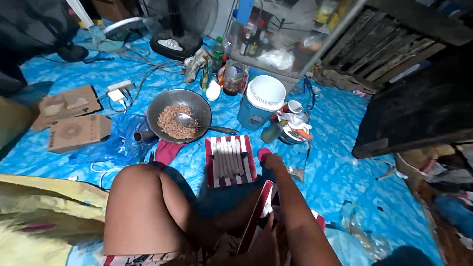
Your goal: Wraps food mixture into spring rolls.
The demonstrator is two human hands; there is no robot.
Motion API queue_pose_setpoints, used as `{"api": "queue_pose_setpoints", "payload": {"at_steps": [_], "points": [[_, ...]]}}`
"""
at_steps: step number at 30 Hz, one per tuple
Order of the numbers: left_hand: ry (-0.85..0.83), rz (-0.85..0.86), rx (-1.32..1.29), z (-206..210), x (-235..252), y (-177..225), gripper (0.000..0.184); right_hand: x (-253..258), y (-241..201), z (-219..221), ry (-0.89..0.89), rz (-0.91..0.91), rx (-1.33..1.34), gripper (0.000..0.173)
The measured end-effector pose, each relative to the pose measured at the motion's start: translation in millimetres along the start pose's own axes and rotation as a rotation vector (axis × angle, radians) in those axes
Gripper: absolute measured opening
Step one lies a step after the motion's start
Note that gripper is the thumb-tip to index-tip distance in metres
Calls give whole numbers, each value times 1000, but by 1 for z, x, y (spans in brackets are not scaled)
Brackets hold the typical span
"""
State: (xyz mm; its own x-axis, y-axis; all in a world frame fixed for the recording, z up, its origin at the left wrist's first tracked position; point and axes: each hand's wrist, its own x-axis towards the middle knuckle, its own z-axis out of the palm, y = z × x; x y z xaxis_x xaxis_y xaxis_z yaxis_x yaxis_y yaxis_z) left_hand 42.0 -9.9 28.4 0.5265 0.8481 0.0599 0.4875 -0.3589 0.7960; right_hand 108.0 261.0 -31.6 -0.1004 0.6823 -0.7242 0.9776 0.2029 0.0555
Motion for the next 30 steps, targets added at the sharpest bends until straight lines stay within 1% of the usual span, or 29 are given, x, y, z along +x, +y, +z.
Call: {"api": "queue_pose_setpoints", "payload": {"at_steps": [2,4,5,6,7,8,9,10,11,12,14,15,17,18,20,22,24,26,30], "points": [[-17,21,48,-4,3,1,38,4,-3,4,-16,11,-1,55],[6,-9,-3,2,5,0,39,3,-4,3,-23,4,-17,54],[-8,-33,-20,6,5,-1,39,0,-2,1,-17,-9,-16,54],[-50,-50,-17,10,7,-4,39,-3,1,-3,4,-29,-2,54],[-64,-29,36,15,8,-6,37,-9,5,-7,48,-58,33,54],[-27,7,87,21,8,-8,34,-18,11,-9,109,-88,92,53],[52,62,164,28,8,-11,35,-30,18,-9,178,-110,171,51],[97,82,216,32,7,-11,42,-46,27,-8,255,-130,257,48],[103,76,234,34,7,-11,49,-66,37,-4,324,-150,347,44],[83,56,230,34,7,-9,52,-88,48,3,378,-169,435,40],[-101,-22,186,25,8,-2,55,-137,72,21,422,-177,565,35],[-159,-46,189,23,9,1,56,-161,82,34,417,-168,610,35],[-233,-78,209,20,10,4,57,-201,94,67,409,-151,681,36],[-244,-84,218,19,10,4,57,-215,93,85,430,-151,694,35],[-234,-72,233,21,8,5,57,-234,78,111,478,-162,687,33],[-205,-49,245,23,5,4,54,-237,59,125,503,-174,638,34],[-270,-69,256,20,7,7,50,-229,50,135,545,-202,547,35],[-314,-93,253,17,9,8,52,-224,48,141,575,-201,468,35],[-302,-105,218,15,9,8,58,-235,59,155,625,-112,393,40]]}}
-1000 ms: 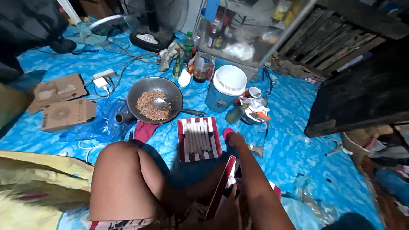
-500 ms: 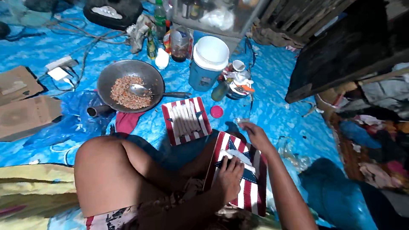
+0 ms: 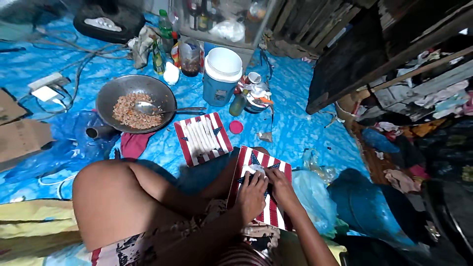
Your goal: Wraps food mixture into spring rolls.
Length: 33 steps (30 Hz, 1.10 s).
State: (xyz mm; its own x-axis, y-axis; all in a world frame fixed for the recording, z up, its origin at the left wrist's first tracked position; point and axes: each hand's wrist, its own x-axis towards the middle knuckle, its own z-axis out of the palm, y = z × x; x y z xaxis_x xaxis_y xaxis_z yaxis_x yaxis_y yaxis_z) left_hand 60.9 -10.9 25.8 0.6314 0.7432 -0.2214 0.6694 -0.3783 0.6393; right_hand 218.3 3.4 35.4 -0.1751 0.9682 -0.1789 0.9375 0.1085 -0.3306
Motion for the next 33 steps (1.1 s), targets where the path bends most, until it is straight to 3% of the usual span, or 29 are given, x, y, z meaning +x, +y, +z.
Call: {"api": "queue_pose_setpoints", "payload": {"at_steps": [4,8,13,18,23,27,33], "points": [[6,7,30,2,1,1,59,-7,2,-3,45,38,-47,38],[40,19,35,5,0,-1,56,-1,-2,4,52,-26,76,37],[38,13,34,5,0,-1,57,6,-2,-14,-33,149,86,27],[21,28,48,5,0,-2,48,29,-16,-4,-93,-49,163,32],[11,18,25,1,0,-2,57,21,-7,-5,-36,6,93,34],[-13,22,35,3,2,1,51,16,-12,0,-45,-91,164,36],[24,27,32,1,0,-2,59,-1,8,-16,-71,146,141,36]]}}
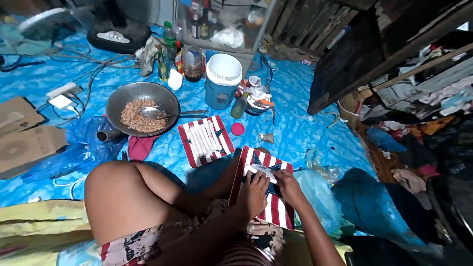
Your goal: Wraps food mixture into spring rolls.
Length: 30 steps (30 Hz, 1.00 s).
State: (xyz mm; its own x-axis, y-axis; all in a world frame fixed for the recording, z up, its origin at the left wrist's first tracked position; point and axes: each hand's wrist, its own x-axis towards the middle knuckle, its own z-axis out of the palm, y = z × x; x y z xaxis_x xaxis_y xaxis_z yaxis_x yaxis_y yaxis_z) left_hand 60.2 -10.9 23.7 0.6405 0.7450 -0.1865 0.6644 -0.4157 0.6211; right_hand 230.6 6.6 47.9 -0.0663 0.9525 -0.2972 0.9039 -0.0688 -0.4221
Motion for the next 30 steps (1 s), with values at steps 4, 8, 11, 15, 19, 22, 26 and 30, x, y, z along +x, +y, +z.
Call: {"api": "queue_pose_setpoints", "payload": {"at_steps": [4,8,11,15,19,22,26,30], "points": [[-21,-4,-5,1,2,3,61,-7,0,7,63,-90,-28,37],[-4,-4,-18,-3,3,2,60,-7,5,7,74,13,-2,33],[-40,-16,-25,-11,8,4,61,-10,4,0,64,-5,67,32],[-18,-15,-28,-17,8,6,59,-8,8,12,129,-129,149,25],[1,-17,1,-10,3,7,59,-1,18,20,225,-219,159,17],[29,-5,34,-1,7,6,65,5,25,18,200,-192,206,17],[1,-12,23,-5,20,2,65,16,31,9,113,-75,316,21],[-75,-46,32,-14,36,-1,65,18,32,17,271,-112,298,18]]}}
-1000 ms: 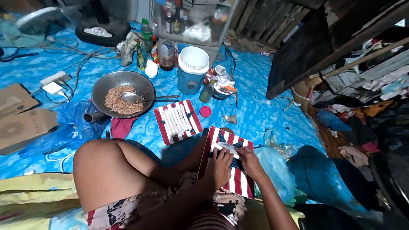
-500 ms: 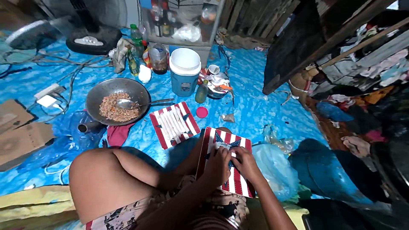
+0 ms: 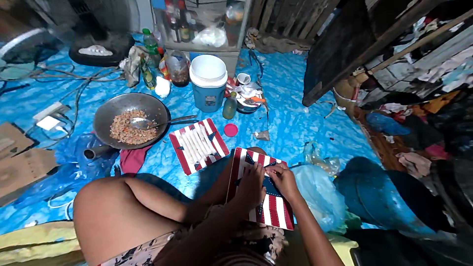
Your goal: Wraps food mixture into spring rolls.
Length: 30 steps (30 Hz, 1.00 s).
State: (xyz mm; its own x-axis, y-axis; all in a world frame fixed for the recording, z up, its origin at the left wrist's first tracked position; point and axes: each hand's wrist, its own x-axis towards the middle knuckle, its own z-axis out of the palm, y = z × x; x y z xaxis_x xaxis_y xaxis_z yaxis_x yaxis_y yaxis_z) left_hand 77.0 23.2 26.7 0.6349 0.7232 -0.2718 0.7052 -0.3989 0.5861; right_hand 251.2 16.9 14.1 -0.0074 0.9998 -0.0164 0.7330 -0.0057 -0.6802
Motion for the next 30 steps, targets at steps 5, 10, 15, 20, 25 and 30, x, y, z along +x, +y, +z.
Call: {"api": "queue_pose_setpoints", "payload": {"at_steps": [5,10,15,20,25,30], "points": [[-43,6,51,-8,9,-4,63,-13,5,14,143,-208,-168,17],[290,250,2,2,17,-20,36,-9,8,14,129,-219,-182,18],[169,255,10,-13,17,-25,33,1,-5,-6,-117,-115,-112,23],[72,222,16,-27,30,-26,31,4,-4,-7,-119,-26,-103,24],[61,220,77,-27,42,-29,32,-7,2,13,100,-118,-209,26],[121,351,168,-26,45,-33,28,-10,-3,10,84,-114,-200,24]]}}
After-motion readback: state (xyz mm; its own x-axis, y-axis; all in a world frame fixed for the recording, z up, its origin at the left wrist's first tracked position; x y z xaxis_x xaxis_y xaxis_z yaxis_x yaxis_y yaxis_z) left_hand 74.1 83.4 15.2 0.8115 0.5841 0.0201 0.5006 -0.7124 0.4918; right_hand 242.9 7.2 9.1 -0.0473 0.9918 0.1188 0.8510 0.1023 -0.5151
